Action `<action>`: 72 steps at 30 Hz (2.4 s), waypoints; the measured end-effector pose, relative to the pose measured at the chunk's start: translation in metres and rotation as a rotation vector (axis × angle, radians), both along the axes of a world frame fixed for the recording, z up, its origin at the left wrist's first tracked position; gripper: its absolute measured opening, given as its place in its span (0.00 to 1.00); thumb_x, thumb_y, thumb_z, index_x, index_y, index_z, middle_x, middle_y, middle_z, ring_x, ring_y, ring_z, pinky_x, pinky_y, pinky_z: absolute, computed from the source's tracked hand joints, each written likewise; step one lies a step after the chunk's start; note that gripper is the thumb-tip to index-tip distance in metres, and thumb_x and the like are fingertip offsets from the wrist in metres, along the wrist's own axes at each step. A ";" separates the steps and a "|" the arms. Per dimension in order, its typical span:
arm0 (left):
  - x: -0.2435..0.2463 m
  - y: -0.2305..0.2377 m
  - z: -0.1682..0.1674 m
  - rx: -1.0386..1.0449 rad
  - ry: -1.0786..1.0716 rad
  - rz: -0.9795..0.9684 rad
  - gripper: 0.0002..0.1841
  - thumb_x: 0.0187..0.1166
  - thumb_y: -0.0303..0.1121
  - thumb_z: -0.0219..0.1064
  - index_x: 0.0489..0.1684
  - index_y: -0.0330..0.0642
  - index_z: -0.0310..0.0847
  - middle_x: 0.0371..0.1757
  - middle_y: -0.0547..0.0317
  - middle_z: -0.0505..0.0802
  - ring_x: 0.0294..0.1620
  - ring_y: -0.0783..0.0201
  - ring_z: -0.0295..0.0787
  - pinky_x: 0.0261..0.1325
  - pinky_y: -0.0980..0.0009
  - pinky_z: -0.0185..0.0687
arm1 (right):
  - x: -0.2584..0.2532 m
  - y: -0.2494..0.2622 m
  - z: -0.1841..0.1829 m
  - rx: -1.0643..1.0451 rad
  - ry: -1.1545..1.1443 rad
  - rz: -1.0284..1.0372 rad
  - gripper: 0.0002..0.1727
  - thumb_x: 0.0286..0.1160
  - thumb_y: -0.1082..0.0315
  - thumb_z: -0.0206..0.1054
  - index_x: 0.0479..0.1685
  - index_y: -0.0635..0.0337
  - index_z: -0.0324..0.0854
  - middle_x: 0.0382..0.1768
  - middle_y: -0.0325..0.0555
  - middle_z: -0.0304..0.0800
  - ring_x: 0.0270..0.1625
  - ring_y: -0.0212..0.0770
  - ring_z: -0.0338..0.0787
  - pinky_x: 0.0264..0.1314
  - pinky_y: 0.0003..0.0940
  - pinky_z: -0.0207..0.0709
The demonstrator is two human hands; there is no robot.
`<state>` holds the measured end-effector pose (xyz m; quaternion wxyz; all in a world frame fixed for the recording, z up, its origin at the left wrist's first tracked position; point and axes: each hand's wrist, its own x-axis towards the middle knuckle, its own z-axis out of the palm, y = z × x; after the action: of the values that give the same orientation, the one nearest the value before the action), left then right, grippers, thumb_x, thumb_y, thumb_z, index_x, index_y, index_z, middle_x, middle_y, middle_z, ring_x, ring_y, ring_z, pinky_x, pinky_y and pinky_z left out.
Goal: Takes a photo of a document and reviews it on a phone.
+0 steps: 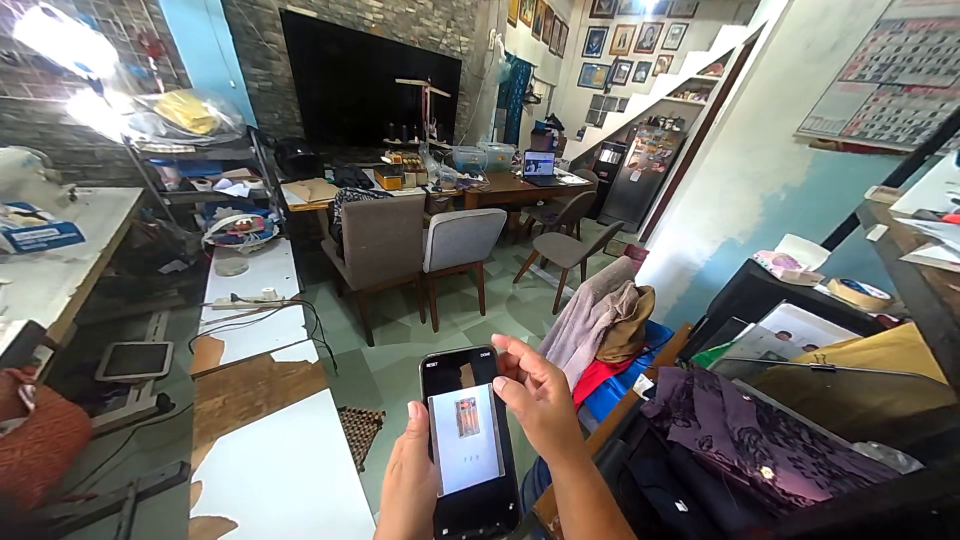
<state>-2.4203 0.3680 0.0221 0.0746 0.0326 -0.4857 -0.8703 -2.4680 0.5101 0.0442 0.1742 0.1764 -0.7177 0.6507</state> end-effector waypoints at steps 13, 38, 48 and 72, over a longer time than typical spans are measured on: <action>0.004 -0.005 0.011 0.072 0.018 0.087 0.31 0.95 0.42 0.23 0.56 0.40 0.79 0.42 0.66 0.97 0.47 0.75 0.95 0.55 0.75 0.92 | 0.057 0.004 -0.035 -0.072 0.095 0.114 0.31 0.66 0.79 0.58 0.73 0.87 0.66 0.41 0.42 0.90 0.41 0.22 0.87 0.46 0.20 0.83; 0.007 -0.004 0.006 0.074 0.045 0.081 0.32 0.94 0.41 0.23 0.57 0.39 0.79 0.44 0.65 0.97 0.49 0.74 0.94 0.57 0.73 0.91 | 0.059 -0.003 -0.040 -0.068 0.079 0.045 0.31 0.57 0.82 0.63 0.67 0.86 0.72 0.38 0.42 0.91 0.36 0.22 0.87 0.40 0.18 0.82; 0.008 -0.002 0.007 0.076 0.045 0.084 0.31 0.94 0.41 0.23 0.56 0.39 0.79 0.43 0.66 0.97 0.48 0.74 0.95 0.56 0.73 0.91 | 0.061 -0.002 -0.040 -0.064 0.080 0.041 0.31 0.57 0.81 0.64 0.67 0.86 0.72 0.38 0.43 0.91 0.36 0.22 0.87 0.39 0.18 0.82; 0.010 -0.003 0.007 0.088 0.058 0.072 0.32 0.94 0.42 0.23 0.58 0.39 0.79 0.45 0.65 0.97 0.49 0.74 0.94 0.57 0.73 0.91 | 0.063 -0.002 -0.038 -0.063 0.089 0.046 0.30 0.56 0.82 0.64 0.66 0.86 0.73 0.38 0.43 0.91 0.36 0.22 0.87 0.40 0.18 0.82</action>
<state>-2.4103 0.3653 0.0294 0.1183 0.0279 -0.4432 -0.8881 -2.4050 0.5078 0.0060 0.1963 0.2162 -0.6841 0.6683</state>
